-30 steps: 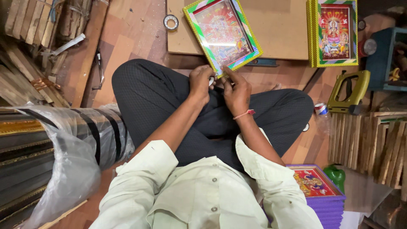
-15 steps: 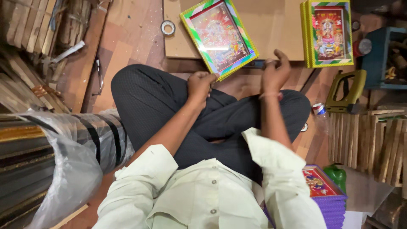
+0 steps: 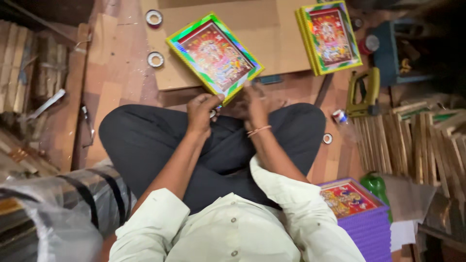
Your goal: The person sits on the floor and applies clear tape to the edges of a small framed picture. They smooth the tape along the frame and then place the finished frame on a stack of similar frames. The person repeats this process with another frame.
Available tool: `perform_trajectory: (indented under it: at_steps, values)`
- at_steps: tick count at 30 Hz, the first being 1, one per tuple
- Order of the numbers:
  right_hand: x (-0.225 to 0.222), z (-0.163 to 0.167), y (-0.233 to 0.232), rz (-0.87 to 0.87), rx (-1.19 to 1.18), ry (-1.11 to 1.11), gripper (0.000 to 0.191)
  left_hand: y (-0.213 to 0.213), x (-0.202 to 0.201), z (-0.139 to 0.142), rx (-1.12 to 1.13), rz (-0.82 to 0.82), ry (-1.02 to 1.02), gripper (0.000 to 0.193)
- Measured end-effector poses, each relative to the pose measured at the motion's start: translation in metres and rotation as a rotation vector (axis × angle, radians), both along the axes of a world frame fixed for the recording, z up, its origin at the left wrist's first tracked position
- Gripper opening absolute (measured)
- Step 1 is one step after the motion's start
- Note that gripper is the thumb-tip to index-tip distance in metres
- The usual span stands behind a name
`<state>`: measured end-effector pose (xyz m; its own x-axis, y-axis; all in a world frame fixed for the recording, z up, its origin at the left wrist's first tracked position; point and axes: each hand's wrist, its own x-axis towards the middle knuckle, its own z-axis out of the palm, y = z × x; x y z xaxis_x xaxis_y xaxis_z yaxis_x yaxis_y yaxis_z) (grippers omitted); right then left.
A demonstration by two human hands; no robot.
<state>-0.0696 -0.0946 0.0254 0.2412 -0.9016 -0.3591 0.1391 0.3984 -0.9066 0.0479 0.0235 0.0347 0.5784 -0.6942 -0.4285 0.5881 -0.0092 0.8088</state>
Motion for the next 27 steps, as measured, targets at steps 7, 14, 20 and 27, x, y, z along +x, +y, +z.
perform_trajectory:
  at_steps: [7,14,20,27]
  values:
    - [0.019,0.013,-0.017,0.118,0.263,-0.341,0.012,0.005,0.001,0.016,-0.052,-0.024,-0.085,0.023]
    - [-0.075,0.042,-0.153,-0.112,-0.056,-0.325,0.018,0.003,0.000,0.006,-0.050,0.033,-0.097,0.026]
    - [-0.121,0.059,-0.229,-0.204,0.089,-0.274,0.015,-0.001,-0.001,-0.006,-0.039,0.046,-0.060,0.025]
    - [-0.137,0.046,-0.227,-0.470,-0.016,0.299,0.032,0.000,0.001,-0.017,0.023,0.156,-0.056,0.023]
